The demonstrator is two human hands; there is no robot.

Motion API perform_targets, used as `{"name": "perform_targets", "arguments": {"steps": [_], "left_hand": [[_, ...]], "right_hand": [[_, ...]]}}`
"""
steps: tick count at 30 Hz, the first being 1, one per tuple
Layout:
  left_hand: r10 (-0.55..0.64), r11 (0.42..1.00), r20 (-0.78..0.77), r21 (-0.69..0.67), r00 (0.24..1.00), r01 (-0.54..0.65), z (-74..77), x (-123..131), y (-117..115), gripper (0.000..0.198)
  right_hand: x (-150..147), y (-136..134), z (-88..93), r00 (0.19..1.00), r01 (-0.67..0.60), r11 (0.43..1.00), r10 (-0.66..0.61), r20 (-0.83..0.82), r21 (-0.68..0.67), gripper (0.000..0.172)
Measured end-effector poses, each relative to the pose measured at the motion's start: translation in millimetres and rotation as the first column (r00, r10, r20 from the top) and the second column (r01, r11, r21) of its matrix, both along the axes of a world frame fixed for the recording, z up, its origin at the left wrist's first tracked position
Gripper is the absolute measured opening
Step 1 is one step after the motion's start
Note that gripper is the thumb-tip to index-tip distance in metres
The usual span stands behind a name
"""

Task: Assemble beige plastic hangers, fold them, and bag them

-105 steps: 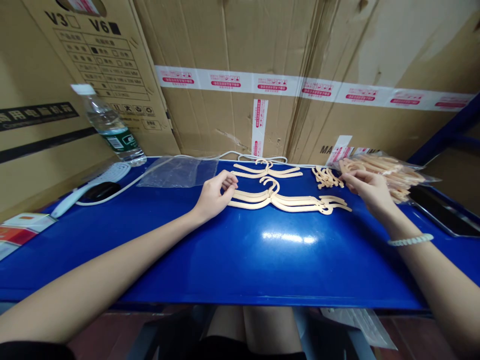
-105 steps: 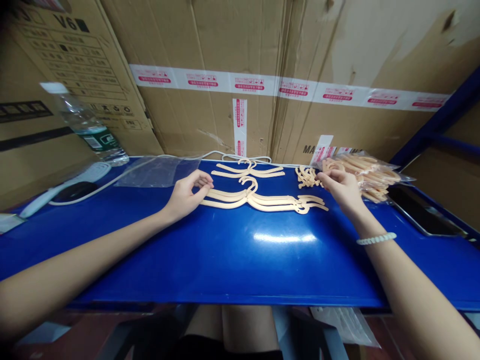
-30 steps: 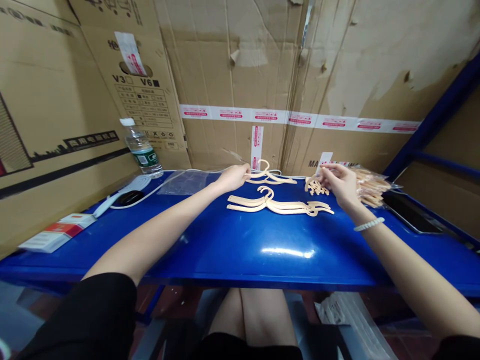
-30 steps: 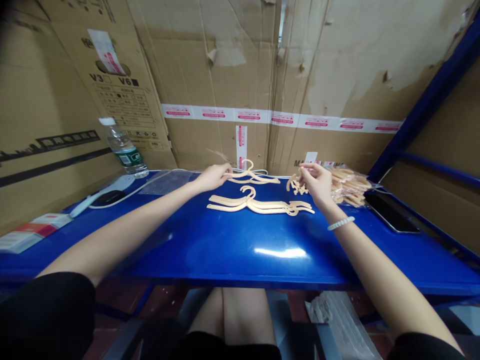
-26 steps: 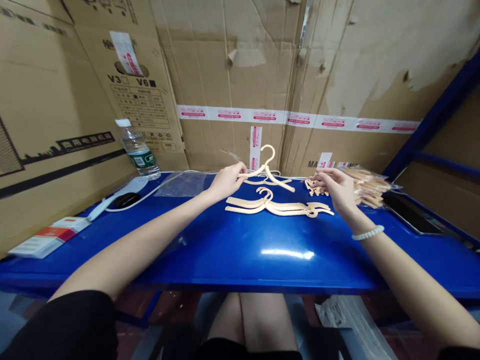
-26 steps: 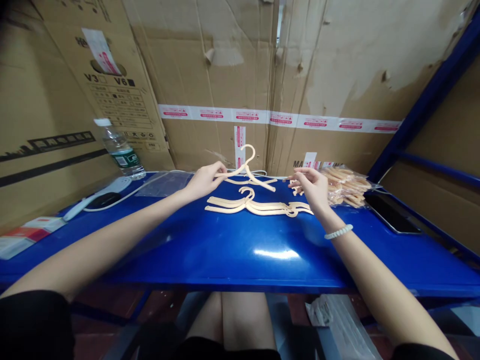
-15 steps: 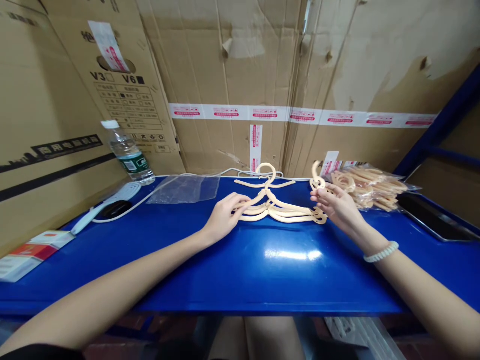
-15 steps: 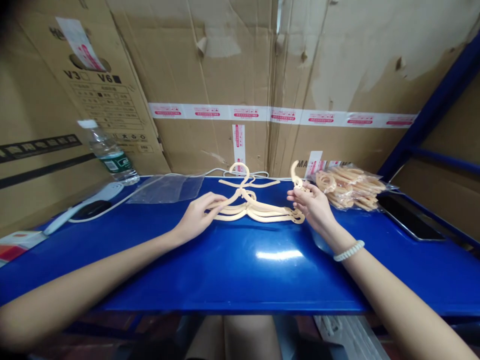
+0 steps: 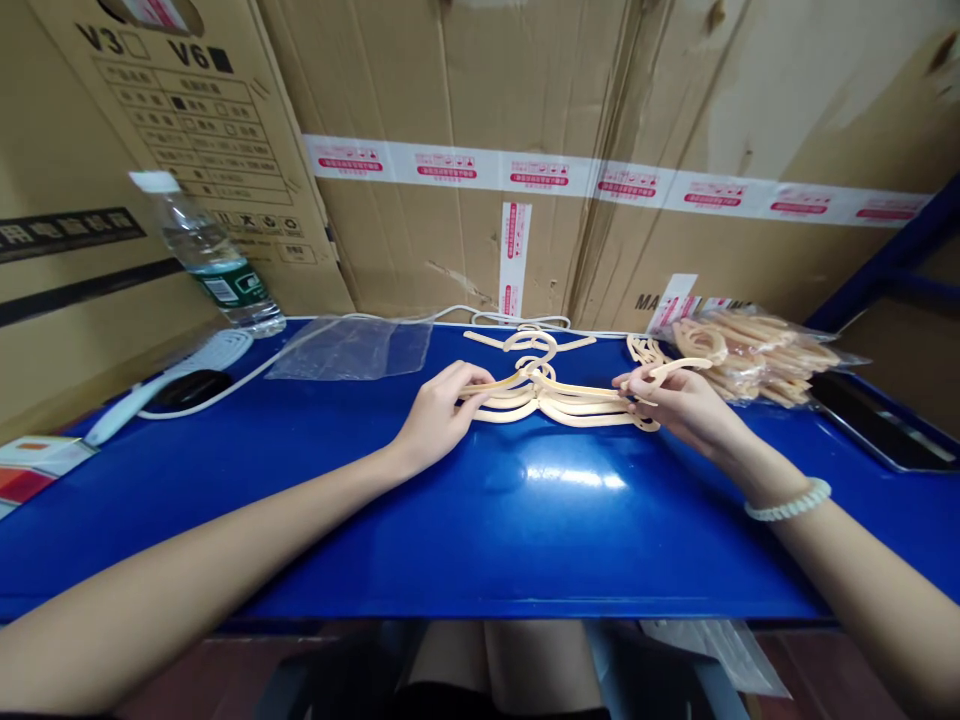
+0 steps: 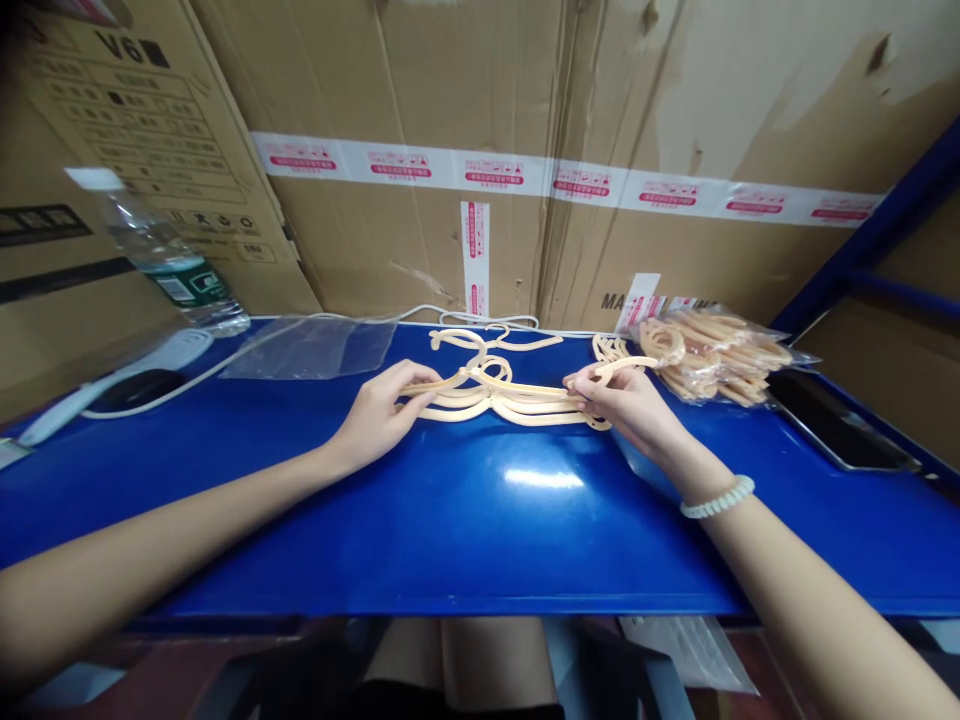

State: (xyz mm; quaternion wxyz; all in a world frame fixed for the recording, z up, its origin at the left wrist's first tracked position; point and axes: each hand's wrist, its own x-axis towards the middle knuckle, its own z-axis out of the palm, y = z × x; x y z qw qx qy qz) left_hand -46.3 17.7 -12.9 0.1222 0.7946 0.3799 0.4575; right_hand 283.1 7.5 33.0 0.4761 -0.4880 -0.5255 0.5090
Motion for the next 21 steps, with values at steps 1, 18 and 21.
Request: {"name": "perform_targets", "arguments": {"steps": [1,18,21], "left_hand": [[0.001,1.0,-0.001,0.002,1.0,-0.001,0.3,0.0,-0.2,0.007],[-0.001,0.999,-0.012,0.033,1.0,0.002,3.2,0.7,-3.2,0.007],[-0.004,1.0,-0.007,0.03,1.0,0.004,3.9,1.2,-4.1,0.007]], "right_hand": [[-0.1,0.1,0.4,1.0,-0.002,1.0,0.002,0.002,-0.013,0.038],[-0.2,0.3,2.8,0.99,-0.088,0.979,0.066,-0.121,-0.184,0.034],[-1.1,0.6,1.1,0.992,-0.083,0.984,0.066,-0.11,-0.157,0.035]]}}
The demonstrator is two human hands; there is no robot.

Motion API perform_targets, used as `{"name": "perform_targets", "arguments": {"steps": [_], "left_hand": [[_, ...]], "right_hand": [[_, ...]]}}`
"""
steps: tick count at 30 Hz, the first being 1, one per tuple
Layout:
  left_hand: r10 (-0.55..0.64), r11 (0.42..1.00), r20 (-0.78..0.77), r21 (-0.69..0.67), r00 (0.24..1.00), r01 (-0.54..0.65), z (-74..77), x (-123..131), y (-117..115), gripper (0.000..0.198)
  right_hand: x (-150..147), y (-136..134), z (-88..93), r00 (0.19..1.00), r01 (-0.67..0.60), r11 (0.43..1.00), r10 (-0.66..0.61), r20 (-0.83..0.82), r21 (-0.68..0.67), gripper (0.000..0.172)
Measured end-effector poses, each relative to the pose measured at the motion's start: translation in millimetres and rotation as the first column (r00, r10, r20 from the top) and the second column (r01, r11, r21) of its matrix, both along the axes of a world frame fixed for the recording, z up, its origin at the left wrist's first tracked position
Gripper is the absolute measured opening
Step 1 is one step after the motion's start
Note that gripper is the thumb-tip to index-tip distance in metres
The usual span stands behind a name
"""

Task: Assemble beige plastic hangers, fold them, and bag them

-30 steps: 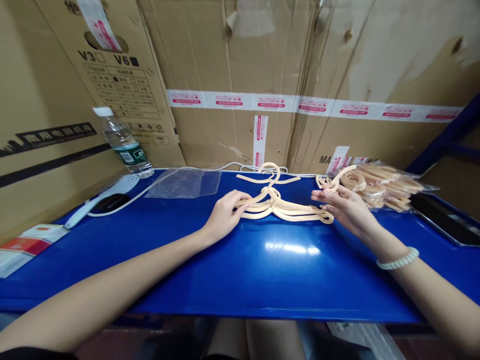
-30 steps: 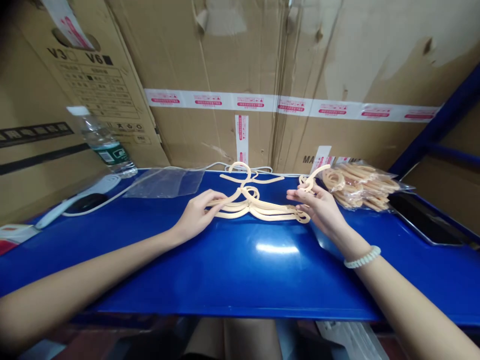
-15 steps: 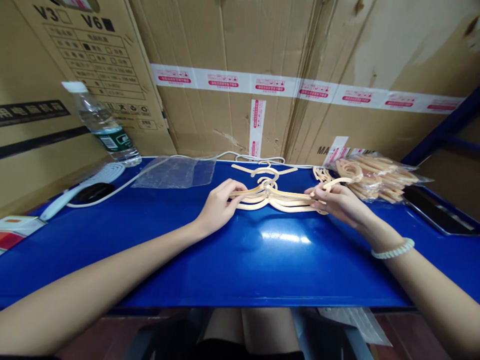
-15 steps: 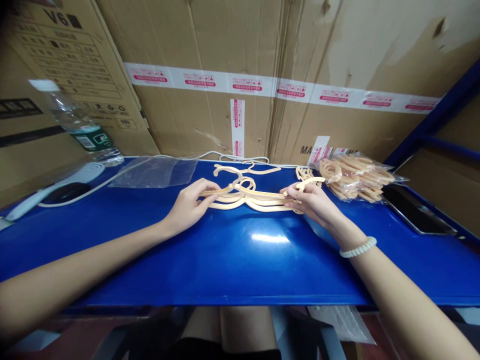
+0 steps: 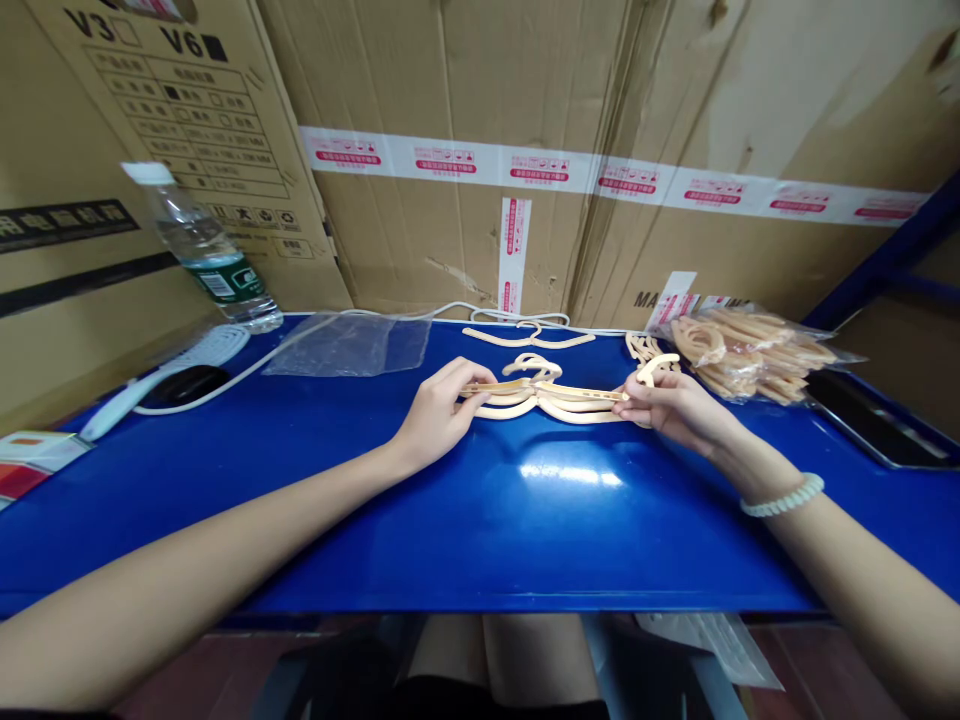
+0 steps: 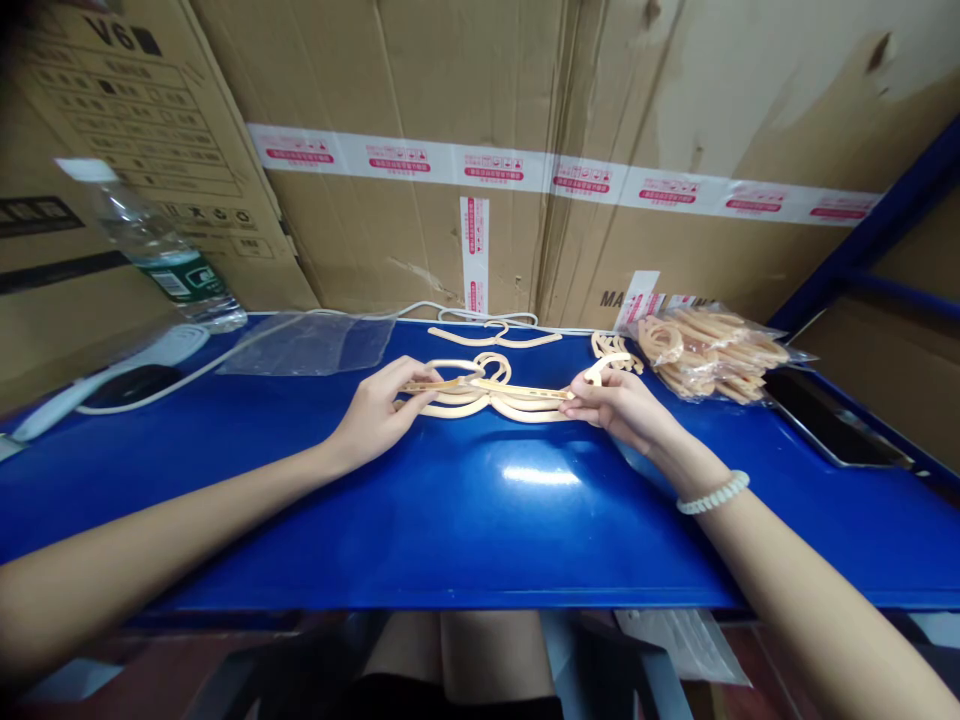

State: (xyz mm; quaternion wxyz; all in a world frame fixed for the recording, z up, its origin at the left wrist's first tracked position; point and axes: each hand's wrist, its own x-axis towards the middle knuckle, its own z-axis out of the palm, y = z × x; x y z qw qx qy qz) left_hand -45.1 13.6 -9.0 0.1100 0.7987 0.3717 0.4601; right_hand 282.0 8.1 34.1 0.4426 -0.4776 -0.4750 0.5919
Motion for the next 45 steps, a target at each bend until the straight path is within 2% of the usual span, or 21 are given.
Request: {"name": "perform_targets", "arguments": {"steps": [7,18,24,33,39,42,45], "left_hand": [[-0.018,0.999,-0.014,-0.029,1.0,0.018,1.5,0.0,-3.2,0.009],[-0.022,0.999,0.009,-0.046,1.0,0.023,0.6,0.9,-2.7,0.007],[-0.038,0.998,0.0,-0.049,0.999,0.038,0.5,1.8,-3.5,0.012],[0.001,0.999,-0.027,-0.04,1.0,-0.002,3.3,3.6,-4.6,0.012],[-0.017,1.0,-0.122,0.011,0.992,0.018,12.0,-10.5,4.7,0.006],[-0.052,0.996,-0.269,0.05,0.962,0.068,19.9,-19.6,7.5,0.009],[-0.093,0.989,-0.422,0.066,0.902,0.133,25.6,-25.9,7.4,0.013]], "right_hand": [[-1.3,-1.5,-5.9,0.995,0.061,0.989,-0.071,0.069,0.136,0.031],[-2.4,-1.3,-5.7,0.993,0.052,0.981,-0.07,0.094,0.185,0.039],[-8.8,-5.5,-6.6,0.981,0.125,0.947,-0.163,0.108,0.296,0.043],[-12.6,-4.0,-8.0,0.983,0.169,0.911,-0.181,-0.002,0.376,0.037],[15.7,7.0,8.1,0.982,0.186,0.93,-0.181,-0.045,0.316,0.026],[40.2,12.7,18.9,0.98,0.171,0.948,-0.192,0.053,0.27,0.025],[58.8,13.3,28.6,0.965,0.099,0.96,-0.157,0.212,0.262,0.033]]}}
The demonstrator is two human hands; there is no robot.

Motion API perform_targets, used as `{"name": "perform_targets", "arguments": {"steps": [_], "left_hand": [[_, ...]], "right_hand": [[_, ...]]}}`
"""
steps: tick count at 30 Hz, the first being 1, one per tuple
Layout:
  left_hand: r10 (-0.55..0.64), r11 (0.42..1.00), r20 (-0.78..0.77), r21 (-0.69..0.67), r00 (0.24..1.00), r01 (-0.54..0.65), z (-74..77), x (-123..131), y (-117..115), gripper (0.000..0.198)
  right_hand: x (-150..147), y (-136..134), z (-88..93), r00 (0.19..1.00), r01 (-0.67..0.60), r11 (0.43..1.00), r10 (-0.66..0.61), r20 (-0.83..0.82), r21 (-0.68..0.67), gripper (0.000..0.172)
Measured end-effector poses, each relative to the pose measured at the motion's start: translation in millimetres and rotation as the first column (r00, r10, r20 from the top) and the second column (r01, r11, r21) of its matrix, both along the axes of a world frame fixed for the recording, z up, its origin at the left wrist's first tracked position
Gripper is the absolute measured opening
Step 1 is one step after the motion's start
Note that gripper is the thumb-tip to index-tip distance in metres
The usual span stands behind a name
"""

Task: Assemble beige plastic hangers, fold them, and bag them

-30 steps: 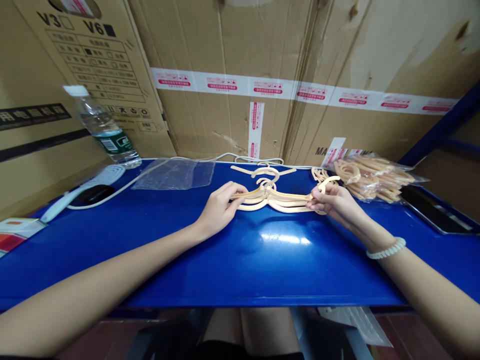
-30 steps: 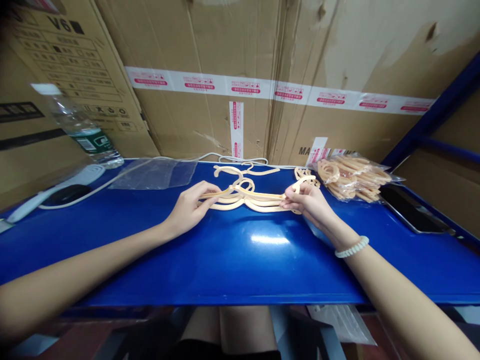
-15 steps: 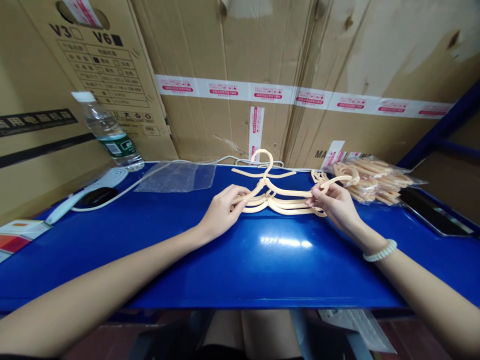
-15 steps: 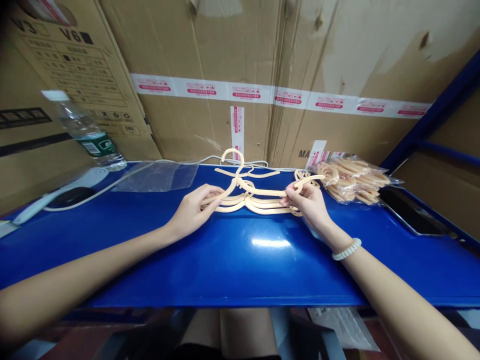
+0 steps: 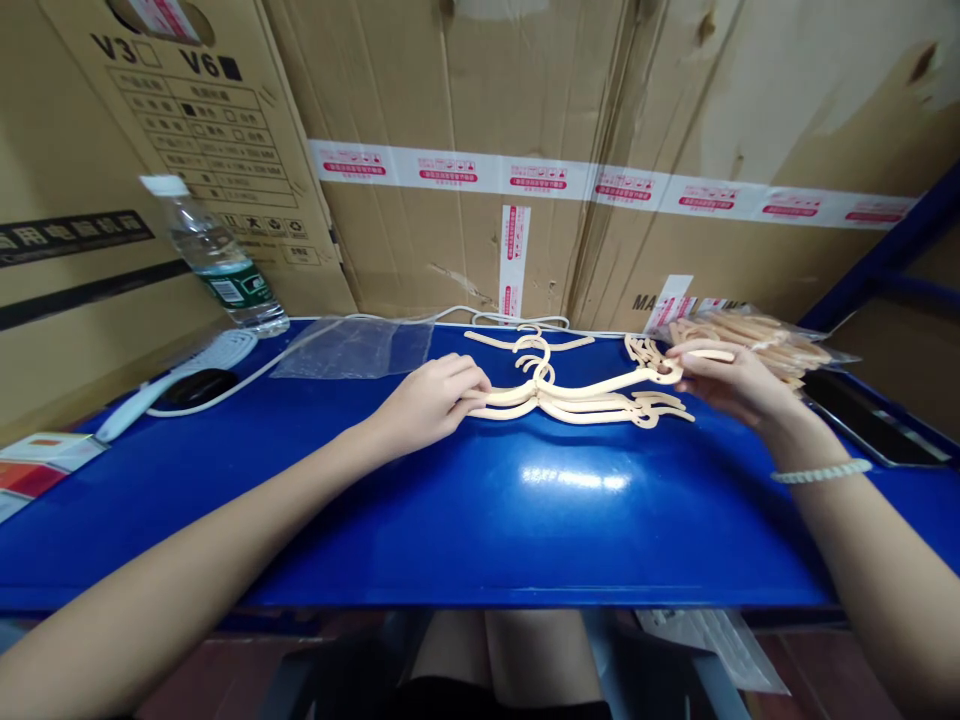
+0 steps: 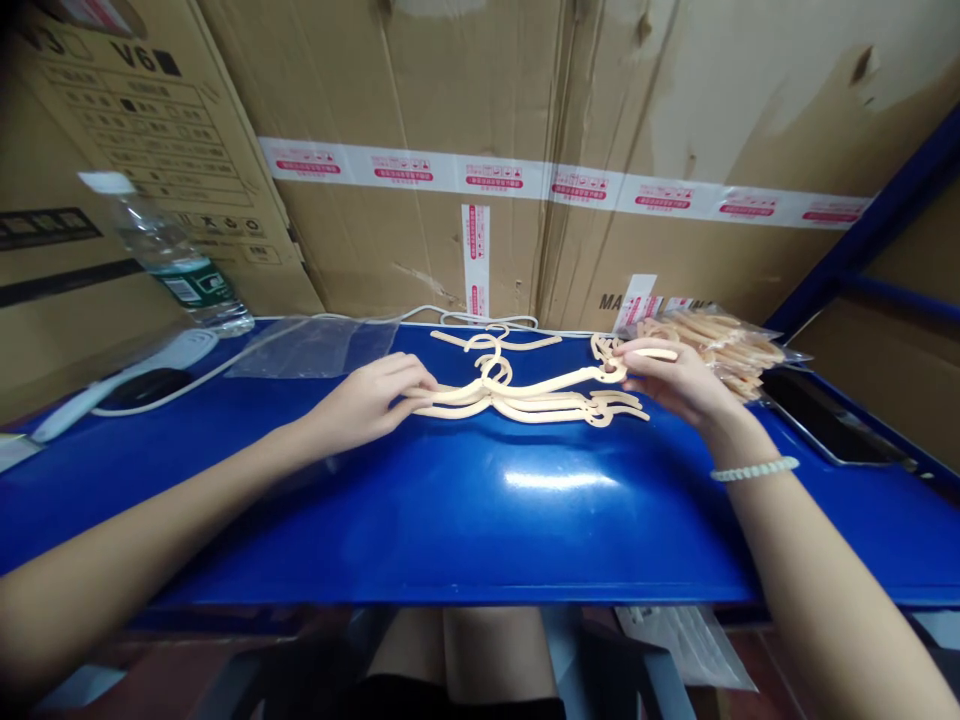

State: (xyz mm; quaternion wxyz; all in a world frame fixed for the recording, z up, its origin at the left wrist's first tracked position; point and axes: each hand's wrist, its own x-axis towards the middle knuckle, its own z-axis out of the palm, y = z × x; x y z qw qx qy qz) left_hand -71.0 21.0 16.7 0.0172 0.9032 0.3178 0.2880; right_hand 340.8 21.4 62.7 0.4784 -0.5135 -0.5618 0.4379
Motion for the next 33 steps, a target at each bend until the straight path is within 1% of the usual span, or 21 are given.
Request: {"name": "perform_targets", "arguments": {"steps": [2,3,5,7,10,12,15,17,20,23,25,28,33], "left_hand": [[-0.031,0.999,-0.08,-0.017,0.996,0.029,0.6,-2.0,-0.9,0.013],[-0.044,0.999,-0.117,-0.031,0.992,0.041,-0.1,-2.4,-1.3,0.013],[-0.065,0.997,-0.187,-0.055,0.98,0.056,-2.6,-2.4,-2.1,0.011],[-0.072,0.996,-0.231,-0.061,0.97,0.06,-5.4,-2.0,-2.8,0.012],[-0.075,0.996,-0.261,-0.061,0.962,0.061,-7.3,-1.2,-4.5,0.013],[-0.07,0.996,-0.269,-0.068,0.961,0.054,-6.8,-0.5,-6.1,0.015],[-0.043,0.998,-0.285,-0.056,0.958,0.029,-4.7,1.1,-8.5,0.017],[-0.021,0.999,-0.305,-0.04,0.952,0.009,-3.6,2.4,-9.6,0.018],[0.02,1.0,-0.33,-0.014,0.944,-0.026,-3.8,3.5,-9.6,0.02],[0.062,0.998,-0.341,0.017,0.938,-0.06,-6.0,2.8,-7.5,0.019],[0.09,0.996,-0.348,0.033,0.933,-0.084,-7.2,1.3,-5.3,0.018],[0.115,0.993,-0.363,0.048,0.925,-0.104,-7.8,-1.0,-2.2,0.017],[0.133,0.988,-0.35,0.119,0.927,-0.097,-11.6,0.0,0.7,0.019]], "right_hand": [[6.1,-1.8,6.1,0.981,-0.086,0.996,0.091,0.171,-0.036,0.036],[7.5,-2.8,8.9,0.951,-0.146,0.987,0.157,0.267,-0.061,0.037],[8.2,-4.1,13.1,0.857,-0.258,0.959,0.284,0.43,-0.119,0.04],[8.3,-3.9,14.4,0.768,-0.329,0.93,0.364,0.527,-0.162,0.045],[9.6,-1.4,11.6,0.649,-0.37,0.908,0.404,0.644,-0.196,0.05],[10.9,0.6,8.3,0.566,-0.363,0.901,0.414,0.713,-0.235,0.052],[12.0,2.6,4.2,0.491,-0.324,0.904,0.413,0.767,-0.28,0.056],[12.0,3.5,2.4,0.471,-0.313,0.91,0.397,0.788,-0.272,0.057],[11.5,5.1,-0.4,0.463,-0.307,0.923,0.358,0.811,-0.232,0.057],[11.2,7.7,-5.1,0.471,-0.304,0.935,0.316,0.823,-0.185,0.057],[10.9,9.7,-9.1,0.486,-0.311,0.935,0.312,0.816,-0.172,0.057],[11.2,12.5,-14.0,0.5,-0.334,0.931,0.308,0.809,-0.148,0.052],[16.2,15.2,-15.9,0.472,-0.352,0.933,0.241,0.848,-0.069,0.04]]}}
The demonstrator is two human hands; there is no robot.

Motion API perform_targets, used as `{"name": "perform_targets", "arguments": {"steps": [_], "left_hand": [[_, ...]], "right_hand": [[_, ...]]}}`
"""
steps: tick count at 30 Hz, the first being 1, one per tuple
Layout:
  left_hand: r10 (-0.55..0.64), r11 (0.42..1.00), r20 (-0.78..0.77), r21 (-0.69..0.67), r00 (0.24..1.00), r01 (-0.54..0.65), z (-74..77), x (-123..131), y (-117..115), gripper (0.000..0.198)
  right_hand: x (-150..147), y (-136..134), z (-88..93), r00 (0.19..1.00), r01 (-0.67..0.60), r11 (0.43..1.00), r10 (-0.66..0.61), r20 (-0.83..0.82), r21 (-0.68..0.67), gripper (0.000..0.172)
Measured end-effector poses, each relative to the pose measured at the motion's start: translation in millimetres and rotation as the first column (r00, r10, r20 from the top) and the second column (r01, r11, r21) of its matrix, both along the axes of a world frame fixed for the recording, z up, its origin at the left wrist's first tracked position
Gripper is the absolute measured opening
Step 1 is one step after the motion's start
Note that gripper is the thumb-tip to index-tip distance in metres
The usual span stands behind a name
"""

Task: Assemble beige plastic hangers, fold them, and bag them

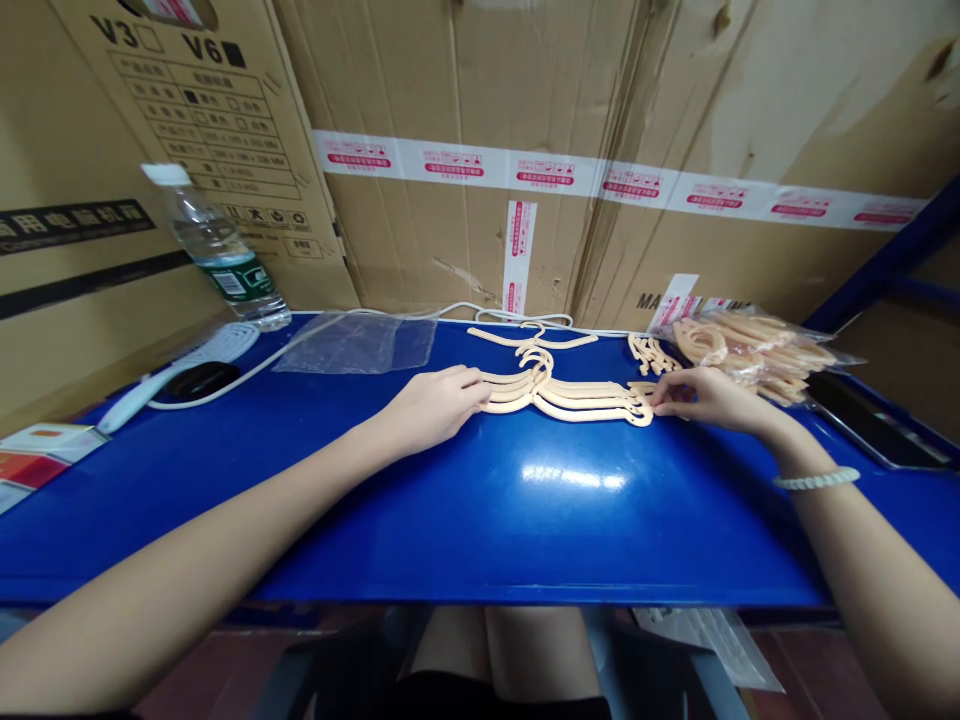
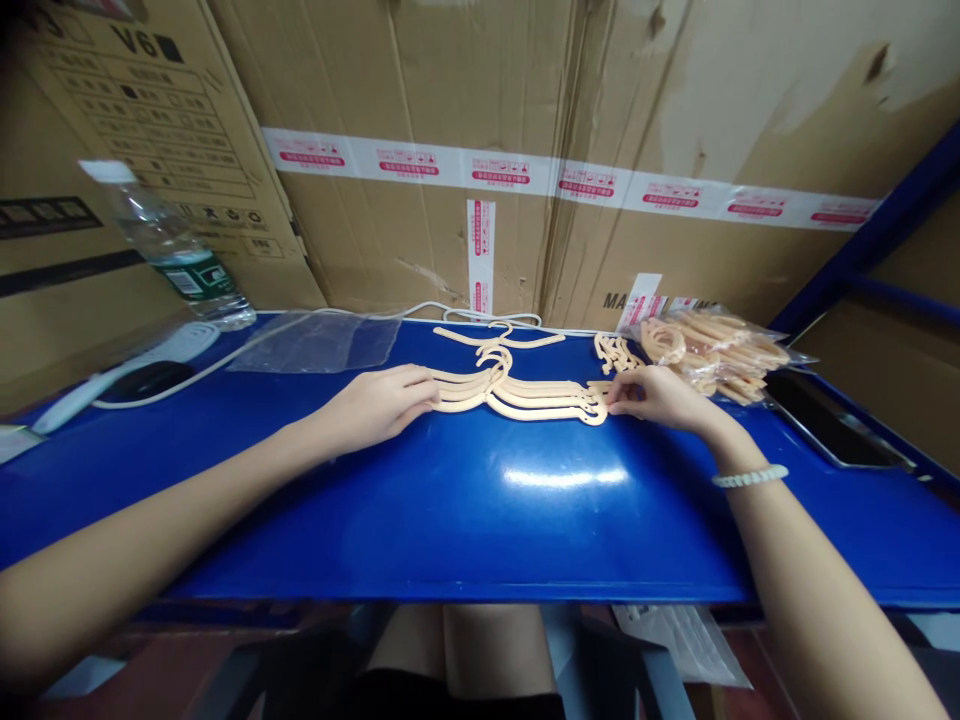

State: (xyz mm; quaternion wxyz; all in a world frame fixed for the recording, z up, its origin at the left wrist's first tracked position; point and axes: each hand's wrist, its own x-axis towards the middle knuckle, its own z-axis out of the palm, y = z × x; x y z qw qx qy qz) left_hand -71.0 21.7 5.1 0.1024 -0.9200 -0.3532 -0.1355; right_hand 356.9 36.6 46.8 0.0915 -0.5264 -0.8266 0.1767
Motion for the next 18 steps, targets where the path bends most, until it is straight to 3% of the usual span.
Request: {"name": "perform_targets", "arguments": {"steps": [7,12,15,18], "left_hand": [[-0.062,0.995,0.071,0.083,0.996,0.056,-6.4,5.9,-0.8,0.02],[-0.097,0.994,0.132,0.064,0.986,0.089,-5.1,6.2,-1.7,0.018],[-0.101,0.994,0.154,0.052,0.983,0.094,-5.0,5.9,-1.2,0.016],[-0.105,0.994,0.153,0.049,0.983,0.099,-4.7,5.7,-0.9,0.015]], "right_hand": [[-0.9,-3.8,5.7,0.999,0.034,0.999,-0.035,0.034,0.029,0.039],[-6.7,-8.9,11.9,0.999,0.034,0.998,-0.033,-0.027,0.051,0.042],[-9.0,-10.5,12.9,0.988,0.12,0.98,-0.102,-0.119,0.159,0.042],[-10.9,-10.6,11.2,0.96,0.25,0.926,-0.198,-0.197,0.284,0.039]]}}
